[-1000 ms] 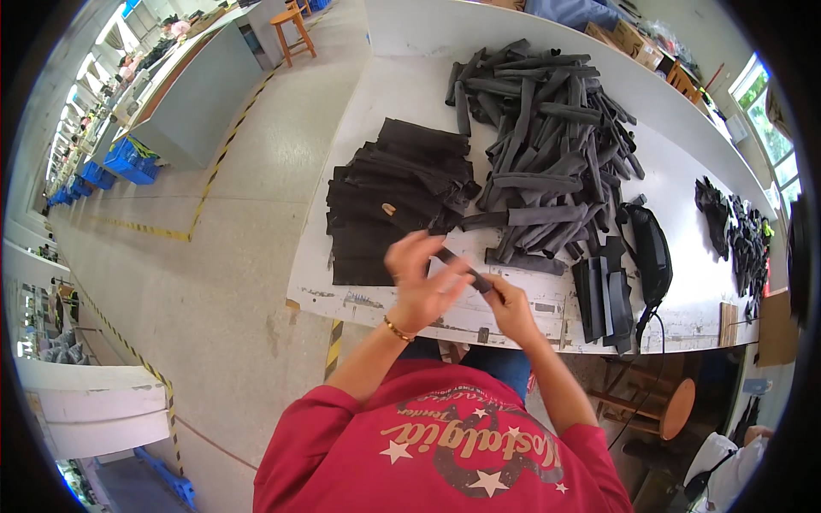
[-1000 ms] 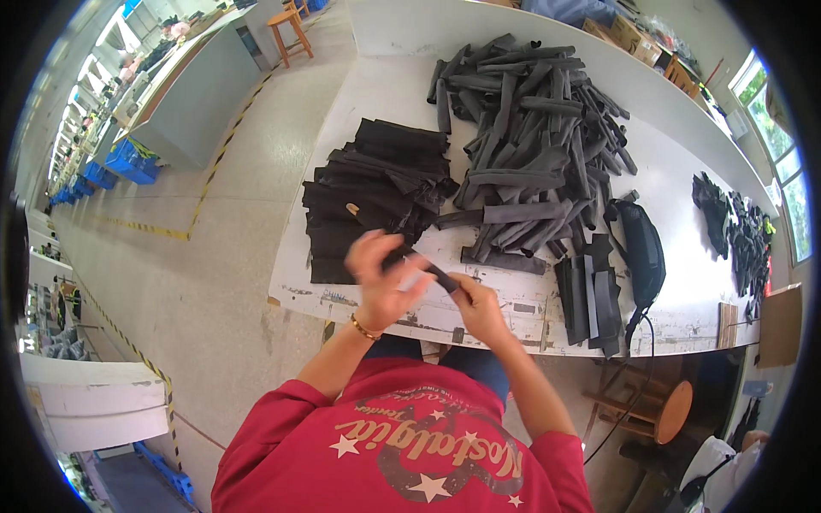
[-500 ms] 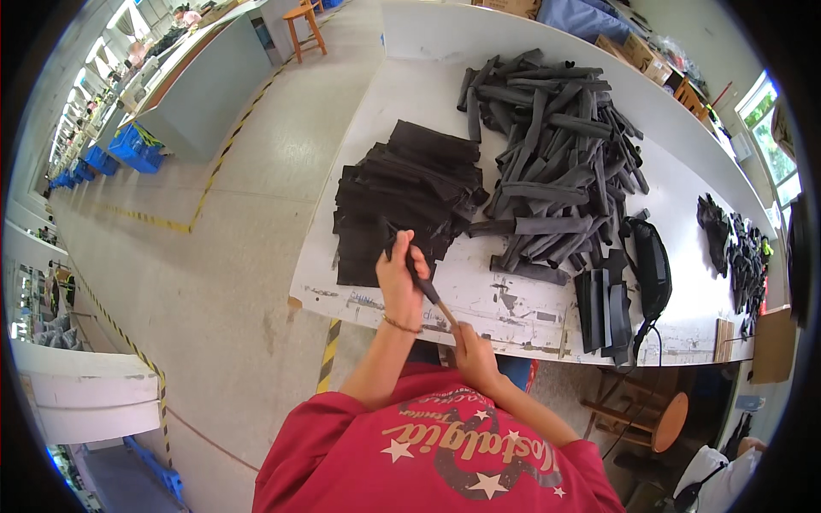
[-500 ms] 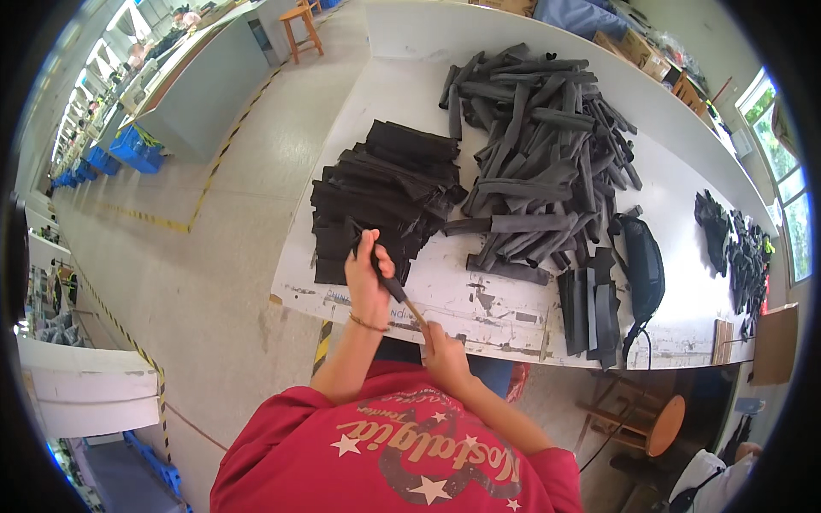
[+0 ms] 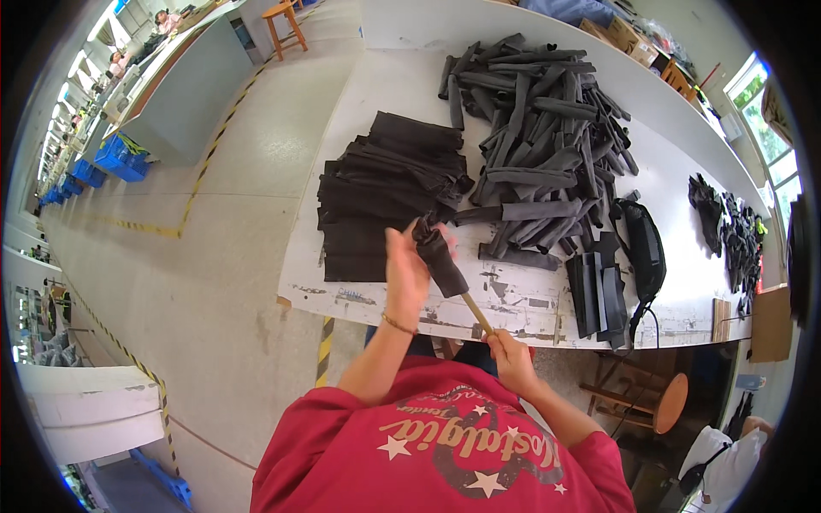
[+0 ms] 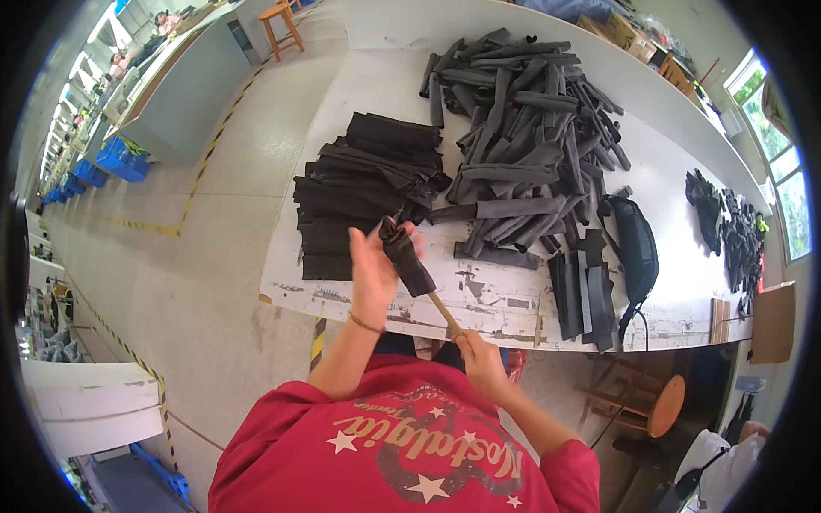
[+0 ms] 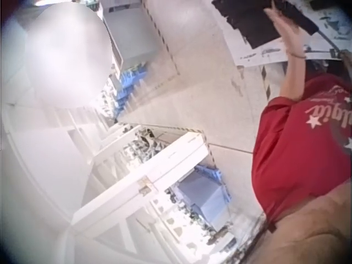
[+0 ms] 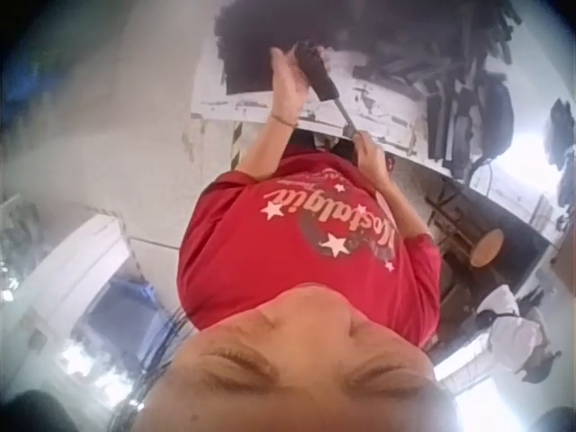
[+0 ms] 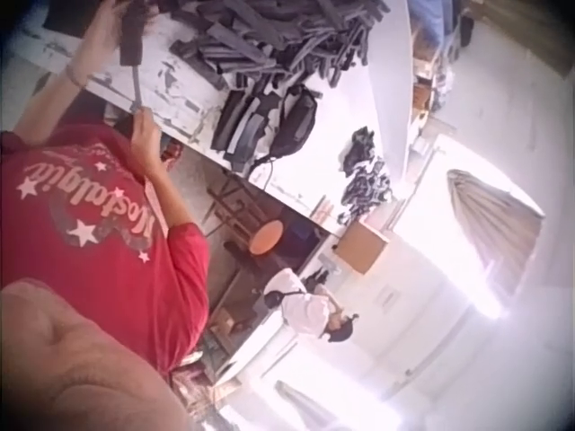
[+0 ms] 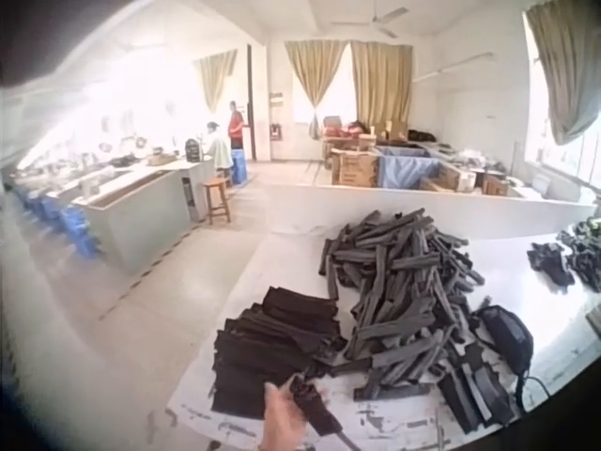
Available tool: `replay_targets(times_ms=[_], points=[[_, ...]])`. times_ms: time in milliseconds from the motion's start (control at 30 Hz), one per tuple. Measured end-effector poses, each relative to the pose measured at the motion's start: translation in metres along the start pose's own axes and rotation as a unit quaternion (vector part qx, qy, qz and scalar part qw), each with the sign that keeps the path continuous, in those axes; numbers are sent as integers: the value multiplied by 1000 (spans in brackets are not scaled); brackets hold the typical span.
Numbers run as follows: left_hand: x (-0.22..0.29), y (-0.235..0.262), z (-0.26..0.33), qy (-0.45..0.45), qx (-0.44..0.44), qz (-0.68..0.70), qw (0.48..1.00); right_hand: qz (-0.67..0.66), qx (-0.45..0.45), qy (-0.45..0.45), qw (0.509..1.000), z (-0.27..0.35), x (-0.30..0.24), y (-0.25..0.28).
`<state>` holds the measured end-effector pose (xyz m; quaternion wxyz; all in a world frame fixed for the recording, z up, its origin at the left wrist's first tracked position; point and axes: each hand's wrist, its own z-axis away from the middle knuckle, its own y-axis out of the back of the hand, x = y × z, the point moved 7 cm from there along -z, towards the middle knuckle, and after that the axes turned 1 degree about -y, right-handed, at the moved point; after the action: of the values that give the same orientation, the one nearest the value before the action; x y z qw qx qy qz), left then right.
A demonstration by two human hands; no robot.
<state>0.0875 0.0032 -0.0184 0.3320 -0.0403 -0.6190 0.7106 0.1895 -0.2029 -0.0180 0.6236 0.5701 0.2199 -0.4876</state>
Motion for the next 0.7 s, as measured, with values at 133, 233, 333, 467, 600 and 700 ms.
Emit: replay_targets(times_ms=[133,233,333,467,600,700], points=[[-19,19,15,33,52,-186,981,-28,-28,-9,999,-11,-2,-15],[0,16,5,-29,74,-150,985,-31,-6,35,999,-3,-5,-24],[13,4,0,-60,64,-160,983,-42,-36,39,998,11,-11,-18],[-4,-1,2,-37,80,-134,987,-59,-41,8,997,23,-7,-3],[-23,-18,4,5,54,-106,993,-96,-21,-85,992,14,3,3],[-42,-6,13,45,7,-124,991,-126,-6,-81,989,7,2,-10]])
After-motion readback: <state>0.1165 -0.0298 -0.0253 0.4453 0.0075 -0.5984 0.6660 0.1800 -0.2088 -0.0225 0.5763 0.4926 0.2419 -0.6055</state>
